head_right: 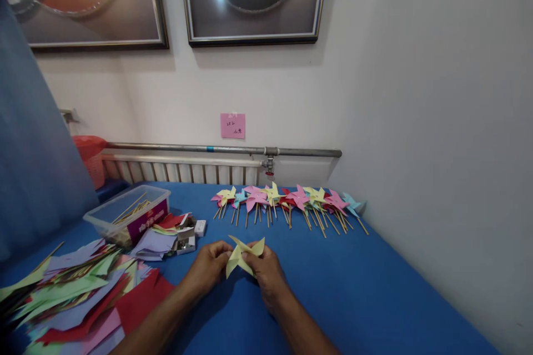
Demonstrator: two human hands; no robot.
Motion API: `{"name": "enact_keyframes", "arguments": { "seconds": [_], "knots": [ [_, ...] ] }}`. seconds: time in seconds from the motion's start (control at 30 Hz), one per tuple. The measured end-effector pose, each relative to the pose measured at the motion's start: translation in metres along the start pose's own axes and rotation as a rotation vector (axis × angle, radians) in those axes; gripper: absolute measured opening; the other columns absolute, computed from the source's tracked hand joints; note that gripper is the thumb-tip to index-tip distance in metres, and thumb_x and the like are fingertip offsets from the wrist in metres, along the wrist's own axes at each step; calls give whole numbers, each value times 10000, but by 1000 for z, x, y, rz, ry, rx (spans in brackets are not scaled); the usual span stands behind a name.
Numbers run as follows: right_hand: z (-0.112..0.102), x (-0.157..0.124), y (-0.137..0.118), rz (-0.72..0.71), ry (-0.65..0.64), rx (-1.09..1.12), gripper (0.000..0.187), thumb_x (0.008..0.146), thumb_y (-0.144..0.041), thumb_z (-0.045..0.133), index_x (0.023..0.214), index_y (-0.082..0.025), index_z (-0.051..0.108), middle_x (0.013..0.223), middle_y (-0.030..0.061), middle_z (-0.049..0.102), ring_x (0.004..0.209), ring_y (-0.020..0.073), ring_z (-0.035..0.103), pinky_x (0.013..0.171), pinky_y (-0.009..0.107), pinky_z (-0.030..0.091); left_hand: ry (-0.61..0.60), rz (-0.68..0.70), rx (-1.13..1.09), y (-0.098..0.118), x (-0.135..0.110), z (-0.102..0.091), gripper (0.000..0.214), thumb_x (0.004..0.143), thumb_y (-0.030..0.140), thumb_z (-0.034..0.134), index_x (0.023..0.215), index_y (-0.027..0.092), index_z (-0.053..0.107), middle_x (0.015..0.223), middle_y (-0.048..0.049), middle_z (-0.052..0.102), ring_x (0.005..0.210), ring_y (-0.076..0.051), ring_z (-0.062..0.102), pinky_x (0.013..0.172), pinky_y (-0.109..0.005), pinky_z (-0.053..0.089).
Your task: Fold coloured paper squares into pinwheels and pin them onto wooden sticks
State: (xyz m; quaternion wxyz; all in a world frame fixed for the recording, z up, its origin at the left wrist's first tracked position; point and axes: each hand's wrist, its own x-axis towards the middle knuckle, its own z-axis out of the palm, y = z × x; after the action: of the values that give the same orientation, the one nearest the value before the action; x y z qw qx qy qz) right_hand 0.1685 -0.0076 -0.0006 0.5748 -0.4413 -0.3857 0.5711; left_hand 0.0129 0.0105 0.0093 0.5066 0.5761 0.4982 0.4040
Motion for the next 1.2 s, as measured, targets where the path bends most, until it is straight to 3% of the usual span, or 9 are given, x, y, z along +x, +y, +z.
{"name": "enact_keyframes", "arguments": {
  "seconds": [0.2, 0.47, 0.93, 1.2],
  "knots": [
    [-1, 2, 3, -14, 12, -48, 381, 599, -388, 843, 851, -188, 638, 635, -43, 631, 580, 139, 534, 590, 260, 407, -53, -87, 29, 8, -5, -1, 107, 742, 263, 587, 676, 179, 593, 455, 45, 517, 359, -94, 407, 403, -223, 248],
    [1, -1, -2, -28, 26, -51, 403, 588, -408, 850, 835, -193, 614, 603, -57, 591, 537, 126, 499, 550, 250, 381, -15, -94, 7, 14, -10, 2, 123, 738, 278, 604, 657, 189, 579, 437, 50, 512, 351, -89, 411, 396, -211, 240],
    [1, 1, 1, -45, 19, -59, 344, 609, -338, 834, 835, -183, 626, 606, -56, 601, 554, 122, 495, 568, 249, 385, 8, -33, 7, -5, -2, 8, 141, 787, 202, 542, 652, 186, 578, 449, 58, 502, 357, -93, 407, 393, -224, 258],
    [2, -1, -2, -27, 20, -62, 331, 612, -345, 824, 821, -180, 626, 594, -52, 602, 541, 122, 493, 553, 249, 383, 9, -41, 22, -2, -4, 8, 151, 798, 210, 553, 651, 185, 577, 445, 57, 497, 367, -98, 412, 403, -224, 263]
  ]
}}
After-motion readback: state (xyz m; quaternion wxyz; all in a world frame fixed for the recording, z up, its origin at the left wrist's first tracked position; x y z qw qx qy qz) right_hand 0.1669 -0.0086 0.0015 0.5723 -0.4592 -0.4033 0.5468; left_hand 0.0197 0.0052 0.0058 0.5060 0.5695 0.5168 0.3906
